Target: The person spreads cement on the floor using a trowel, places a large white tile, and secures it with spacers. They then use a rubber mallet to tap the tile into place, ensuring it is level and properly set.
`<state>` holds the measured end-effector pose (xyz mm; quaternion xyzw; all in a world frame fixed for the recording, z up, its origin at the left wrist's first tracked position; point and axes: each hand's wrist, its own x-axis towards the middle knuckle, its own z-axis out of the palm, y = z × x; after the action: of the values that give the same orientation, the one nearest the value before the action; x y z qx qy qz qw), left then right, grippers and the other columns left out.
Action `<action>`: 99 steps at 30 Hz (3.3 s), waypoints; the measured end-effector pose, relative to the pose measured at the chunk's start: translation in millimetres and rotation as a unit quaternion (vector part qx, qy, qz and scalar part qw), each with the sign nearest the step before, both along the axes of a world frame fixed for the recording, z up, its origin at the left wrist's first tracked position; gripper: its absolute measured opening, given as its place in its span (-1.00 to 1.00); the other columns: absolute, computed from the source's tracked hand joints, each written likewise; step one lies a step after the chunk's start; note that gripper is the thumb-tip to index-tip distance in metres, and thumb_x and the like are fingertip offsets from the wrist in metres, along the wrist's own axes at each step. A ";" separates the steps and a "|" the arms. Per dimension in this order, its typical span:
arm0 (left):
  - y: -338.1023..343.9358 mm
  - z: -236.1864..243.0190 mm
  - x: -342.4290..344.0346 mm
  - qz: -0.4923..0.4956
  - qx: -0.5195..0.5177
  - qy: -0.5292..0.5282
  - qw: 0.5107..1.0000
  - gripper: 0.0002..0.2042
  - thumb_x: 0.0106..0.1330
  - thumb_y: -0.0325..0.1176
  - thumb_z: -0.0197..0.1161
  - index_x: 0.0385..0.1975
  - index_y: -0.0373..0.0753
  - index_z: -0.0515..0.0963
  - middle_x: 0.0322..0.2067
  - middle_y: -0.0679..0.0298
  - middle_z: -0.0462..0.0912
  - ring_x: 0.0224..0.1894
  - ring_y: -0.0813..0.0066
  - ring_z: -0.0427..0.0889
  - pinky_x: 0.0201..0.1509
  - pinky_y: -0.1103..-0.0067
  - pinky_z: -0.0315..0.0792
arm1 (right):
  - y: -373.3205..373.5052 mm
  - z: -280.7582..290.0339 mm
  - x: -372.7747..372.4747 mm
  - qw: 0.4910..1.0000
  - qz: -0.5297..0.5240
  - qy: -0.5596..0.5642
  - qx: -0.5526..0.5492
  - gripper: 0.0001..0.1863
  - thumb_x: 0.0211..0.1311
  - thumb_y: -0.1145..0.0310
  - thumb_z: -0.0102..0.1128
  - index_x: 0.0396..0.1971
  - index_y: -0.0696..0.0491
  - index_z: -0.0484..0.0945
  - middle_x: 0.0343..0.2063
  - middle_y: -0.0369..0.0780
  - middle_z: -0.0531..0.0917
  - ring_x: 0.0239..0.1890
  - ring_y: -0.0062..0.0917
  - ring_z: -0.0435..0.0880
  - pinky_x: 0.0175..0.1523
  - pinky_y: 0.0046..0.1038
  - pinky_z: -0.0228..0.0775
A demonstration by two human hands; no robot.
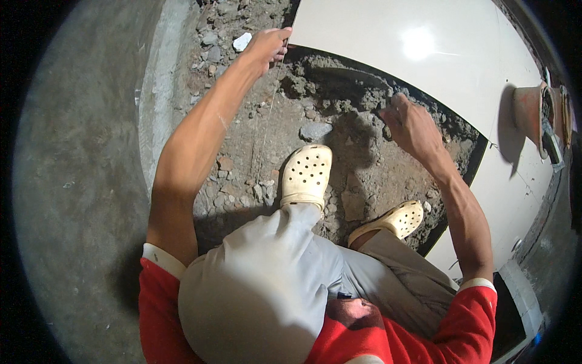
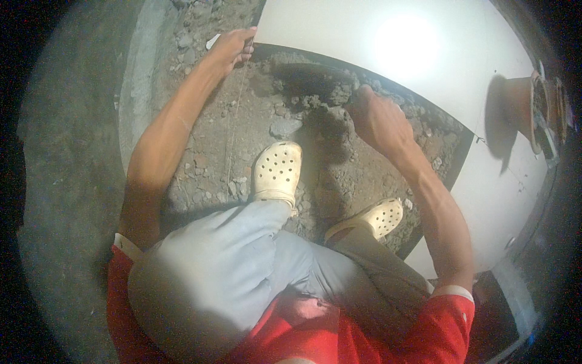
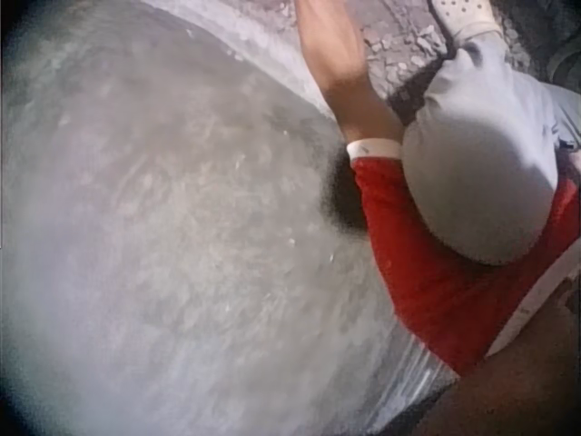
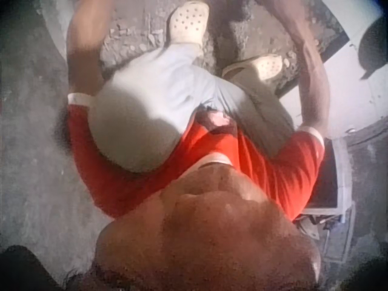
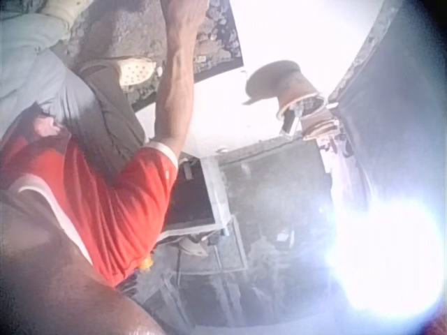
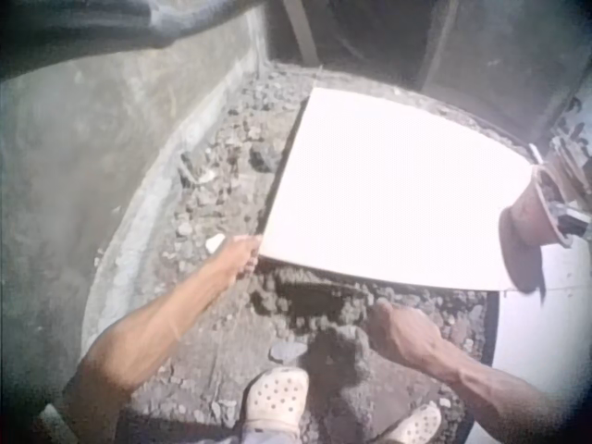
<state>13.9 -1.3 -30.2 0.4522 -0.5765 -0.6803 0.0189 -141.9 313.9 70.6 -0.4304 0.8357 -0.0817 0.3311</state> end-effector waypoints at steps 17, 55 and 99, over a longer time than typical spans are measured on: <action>6.8 9.5 -7.6 0.026 -0.015 -0.012 0.999 -0.68 0.51 -0.07 0.26 -0.18 -0.25 0.55 -0.56 0.53 0.32 -0.54 0.69 0.30 -0.46 0.60 0.27 | 15.6 38.7 12.2 0.999 -0.027 0.006 0.028 -0.67 0.44 0.21 0.18 -0.26 0.23 0.63 -0.39 0.08 0.71 -0.27 0.02 0.72 -0.14 -0.03 0.52; 0.8 13.9 9.7 -0.020 -0.083 -0.018 0.996 -0.64 0.43 -0.12 0.28 0.06 -0.21 0.67 -0.32 0.44 0.64 -0.34 0.67 0.49 -0.28 0.68 0.36 | -34.4 -7.6 45.3 0.999 -0.027 0.002 -0.042 -0.54 0.50 0.14 0.14 -0.43 0.29 0.57 -0.59 0.07 0.61 -0.50 -0.01 0.67 -0.30 -0.04 0.46; 28.3 40.2 16.6 -0.020 -0.408 0.031 0.912 -0.73 0.46 -0.26 0.25 -0.01 -0.26 0.74 -0.31 0.35 0.75 -0.34 0.62 0.59 -0.19 0.56 0.47 | 133.1 -48.3 -0.3 0.991 0.042 0.117 -0.050 -0.68 0.52 0.17 0.10 -0.14 0.16 0.54 -0.27 -0.03 0.59 -0.31 -0.06 0.66 -0.19 -0.06 0.57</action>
<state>30.5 27.0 10.0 0.3722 -0.8119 -0.3996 0.2062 -142.2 447.0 22.3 -0.4881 0.8445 -0.0583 0.2124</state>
